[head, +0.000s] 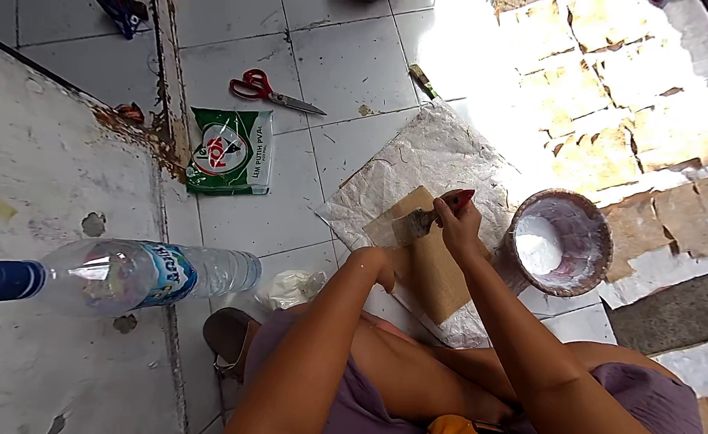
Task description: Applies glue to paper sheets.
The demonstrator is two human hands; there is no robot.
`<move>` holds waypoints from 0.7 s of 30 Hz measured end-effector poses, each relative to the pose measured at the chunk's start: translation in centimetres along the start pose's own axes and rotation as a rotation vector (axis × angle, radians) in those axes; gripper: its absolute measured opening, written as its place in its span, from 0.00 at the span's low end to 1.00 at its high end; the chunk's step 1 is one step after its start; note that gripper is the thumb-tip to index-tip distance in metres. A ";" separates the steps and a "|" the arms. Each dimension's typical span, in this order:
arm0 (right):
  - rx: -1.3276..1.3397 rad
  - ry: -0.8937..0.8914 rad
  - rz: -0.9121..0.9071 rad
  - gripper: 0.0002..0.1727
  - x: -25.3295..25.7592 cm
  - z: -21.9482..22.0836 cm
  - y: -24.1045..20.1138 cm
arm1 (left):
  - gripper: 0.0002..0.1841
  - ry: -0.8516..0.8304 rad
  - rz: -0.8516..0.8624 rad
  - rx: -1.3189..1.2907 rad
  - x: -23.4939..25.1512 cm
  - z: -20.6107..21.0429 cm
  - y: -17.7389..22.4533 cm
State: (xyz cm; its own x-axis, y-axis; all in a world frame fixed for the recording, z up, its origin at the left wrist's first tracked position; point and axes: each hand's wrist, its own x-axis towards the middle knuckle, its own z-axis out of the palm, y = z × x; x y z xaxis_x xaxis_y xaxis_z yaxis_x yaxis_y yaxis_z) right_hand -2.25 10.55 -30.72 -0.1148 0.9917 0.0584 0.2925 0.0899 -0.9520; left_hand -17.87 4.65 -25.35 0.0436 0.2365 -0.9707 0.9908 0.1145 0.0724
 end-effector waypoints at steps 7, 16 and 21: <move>0.038 0.313 -0.363 0.06 -1.0 -15.1 -6.2 | 0.34 -0.023 0.047 0.016 1.1 -0.2 -1.2; -0.758 0.376 -0.154 0.12 -3.6 -23.9 1.7 | 0.40 -0.033 0.022 -0.100 0.9 -0.7 -1.3; -0.758 0.269 -0.111 0.10 -4.2 -21.2 2.4 | 0.39 -0.042 -0.020 -0.142 0.9 -0.5 -1.5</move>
State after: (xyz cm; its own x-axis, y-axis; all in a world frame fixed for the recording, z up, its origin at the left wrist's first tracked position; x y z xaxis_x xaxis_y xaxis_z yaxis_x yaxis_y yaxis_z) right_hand 19.11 8.52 -26.85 0.0231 0.9530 0.3022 0.8673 0.1313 -0.4802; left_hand -19.37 5.17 -26.18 0.0323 0.1929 -0.9807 0.9636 0.2544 0.0818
